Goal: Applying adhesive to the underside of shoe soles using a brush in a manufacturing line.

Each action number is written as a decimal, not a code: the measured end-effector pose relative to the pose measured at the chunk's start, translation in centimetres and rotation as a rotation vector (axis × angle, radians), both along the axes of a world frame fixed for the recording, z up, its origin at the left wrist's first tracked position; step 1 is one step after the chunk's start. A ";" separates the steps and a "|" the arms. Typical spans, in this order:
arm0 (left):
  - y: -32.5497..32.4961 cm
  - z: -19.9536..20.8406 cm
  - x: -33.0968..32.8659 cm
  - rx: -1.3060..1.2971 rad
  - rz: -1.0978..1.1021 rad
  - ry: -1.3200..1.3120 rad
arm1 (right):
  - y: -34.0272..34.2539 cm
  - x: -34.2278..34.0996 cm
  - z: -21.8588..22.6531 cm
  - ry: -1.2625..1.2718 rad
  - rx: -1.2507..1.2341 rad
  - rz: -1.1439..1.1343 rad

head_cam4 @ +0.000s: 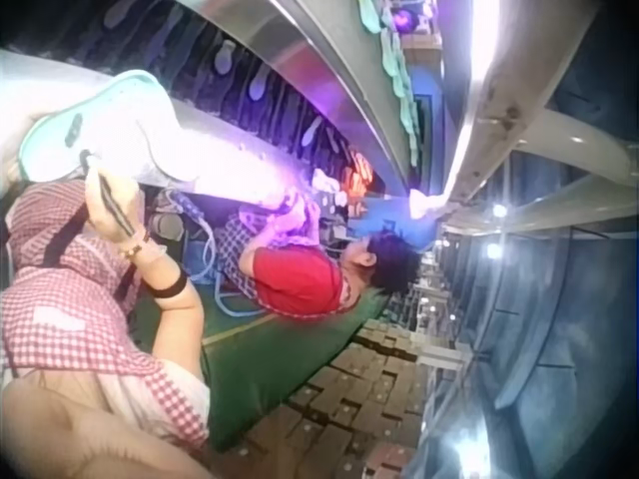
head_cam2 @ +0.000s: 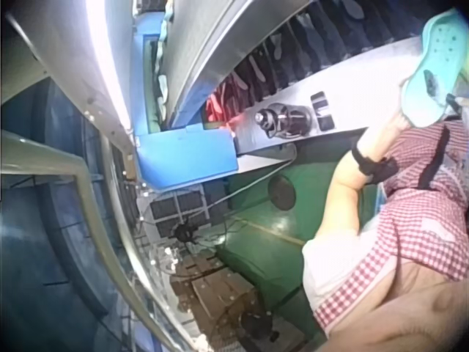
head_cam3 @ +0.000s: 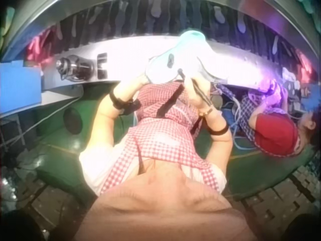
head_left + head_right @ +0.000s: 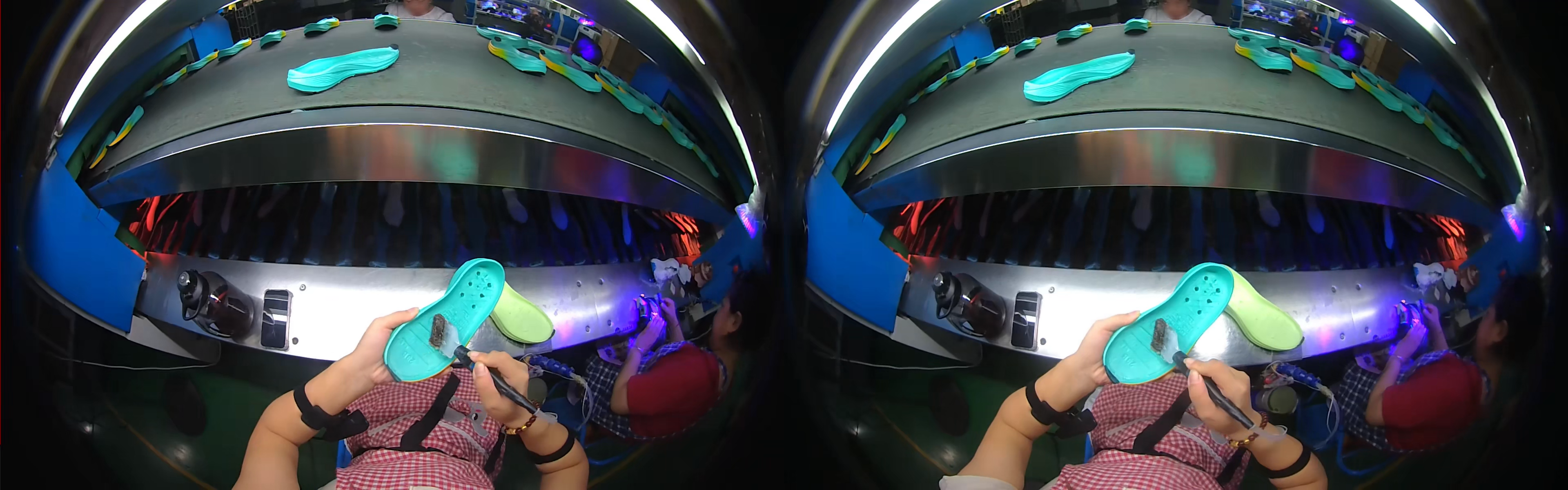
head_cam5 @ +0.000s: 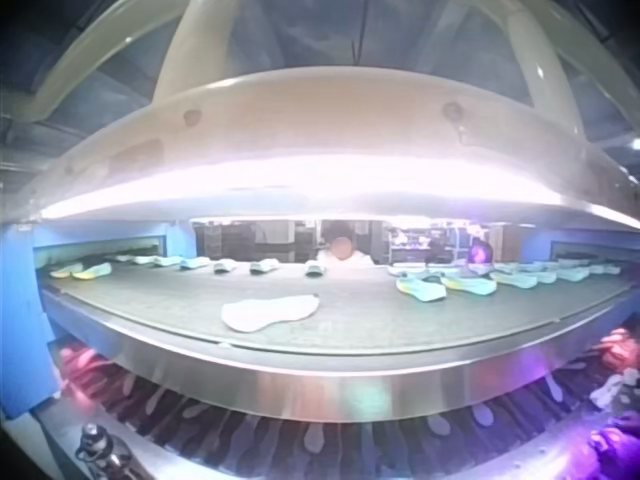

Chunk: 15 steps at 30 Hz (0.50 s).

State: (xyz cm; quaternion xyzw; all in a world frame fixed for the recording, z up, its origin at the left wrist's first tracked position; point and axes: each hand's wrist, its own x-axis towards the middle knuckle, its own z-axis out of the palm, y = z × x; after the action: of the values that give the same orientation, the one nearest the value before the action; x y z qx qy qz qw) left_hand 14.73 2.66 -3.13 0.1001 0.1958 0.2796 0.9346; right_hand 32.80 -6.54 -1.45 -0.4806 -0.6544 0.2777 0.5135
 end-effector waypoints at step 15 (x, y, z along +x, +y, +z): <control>-0.2 -0.5 0.5 -0.058 0.116 0.043 | 1.4 0.0 -1.8 -0.655 0.560 0.168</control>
State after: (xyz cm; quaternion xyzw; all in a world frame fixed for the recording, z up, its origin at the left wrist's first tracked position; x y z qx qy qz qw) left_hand 15.24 2.48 -3.63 0.0674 0.2292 0.3253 0.9149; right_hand 32.80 -5.15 -3.23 -0.3305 -0.8695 -0.0367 0.3651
